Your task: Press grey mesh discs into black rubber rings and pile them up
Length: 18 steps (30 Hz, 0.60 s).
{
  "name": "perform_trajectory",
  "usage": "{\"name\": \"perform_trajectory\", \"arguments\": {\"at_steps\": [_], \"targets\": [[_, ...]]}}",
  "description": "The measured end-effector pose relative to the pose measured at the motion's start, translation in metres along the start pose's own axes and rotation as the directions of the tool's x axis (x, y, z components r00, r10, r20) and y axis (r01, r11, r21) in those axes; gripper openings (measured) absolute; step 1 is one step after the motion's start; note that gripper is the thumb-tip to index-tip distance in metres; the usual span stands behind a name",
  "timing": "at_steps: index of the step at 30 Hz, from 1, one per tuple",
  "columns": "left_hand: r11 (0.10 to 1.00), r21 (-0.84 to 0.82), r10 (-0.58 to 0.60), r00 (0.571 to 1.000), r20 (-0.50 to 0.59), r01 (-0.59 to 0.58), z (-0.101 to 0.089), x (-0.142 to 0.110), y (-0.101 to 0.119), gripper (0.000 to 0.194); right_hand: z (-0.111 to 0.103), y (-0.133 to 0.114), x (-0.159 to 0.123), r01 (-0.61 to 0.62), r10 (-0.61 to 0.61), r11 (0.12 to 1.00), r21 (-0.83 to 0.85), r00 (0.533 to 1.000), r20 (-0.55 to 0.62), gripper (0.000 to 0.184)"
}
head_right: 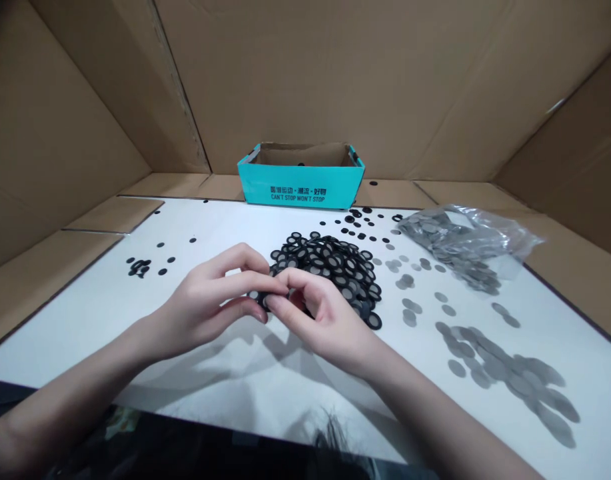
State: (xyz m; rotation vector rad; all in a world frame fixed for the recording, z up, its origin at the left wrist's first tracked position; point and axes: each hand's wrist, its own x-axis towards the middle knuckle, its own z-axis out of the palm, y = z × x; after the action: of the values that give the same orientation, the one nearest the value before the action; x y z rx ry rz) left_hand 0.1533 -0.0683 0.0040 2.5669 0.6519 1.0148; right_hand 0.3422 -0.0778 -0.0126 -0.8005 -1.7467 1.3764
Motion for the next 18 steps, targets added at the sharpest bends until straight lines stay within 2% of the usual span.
{"name": "perform_trajectory", "arguments": {"at_steps": [5,7,10,15,18], "targets": [[0.992,0.000,-0.122,0.990,-0.072,0.123,0.000,-0.001,0.001,0.011,-0.001,0.005,-0.001,-0.050,0.047,0.998,-0.025,0.993,-0.111,0.018],[0.985,-0.003,-0.172,0.984,-0.034,0.172,0.001,-0.002,0.002,0.012,0.000,0.008,-0.003,-0.046,0.034,0.997,-0.067,0.985,-0.168,0.016],[0.979,-0.030,-0.200,0.978,0.054,0.202,0.000,-0.002,0.004,0.022,0.001,0.010,-0.004,0.009,-0.050,0.982,-0.187,0.975,-0.218,0.012],[0.982,-0.044,-0.173,0.973,0.156,0.182,-0.008,0.003,0.006,0.026,-0.001,0.006,-0.004,0.133,-0.208,0.912,-0.387,0.965,-0.158,0.006],[0.987,0.023,-0.158,0.960,0.231,0.157,-0.013,0.007,0.005,0.024,-0.003,0.005,-0.004,0.204,-0.273,0.863,-0.462,0.958,-0.087,0.005]]}}
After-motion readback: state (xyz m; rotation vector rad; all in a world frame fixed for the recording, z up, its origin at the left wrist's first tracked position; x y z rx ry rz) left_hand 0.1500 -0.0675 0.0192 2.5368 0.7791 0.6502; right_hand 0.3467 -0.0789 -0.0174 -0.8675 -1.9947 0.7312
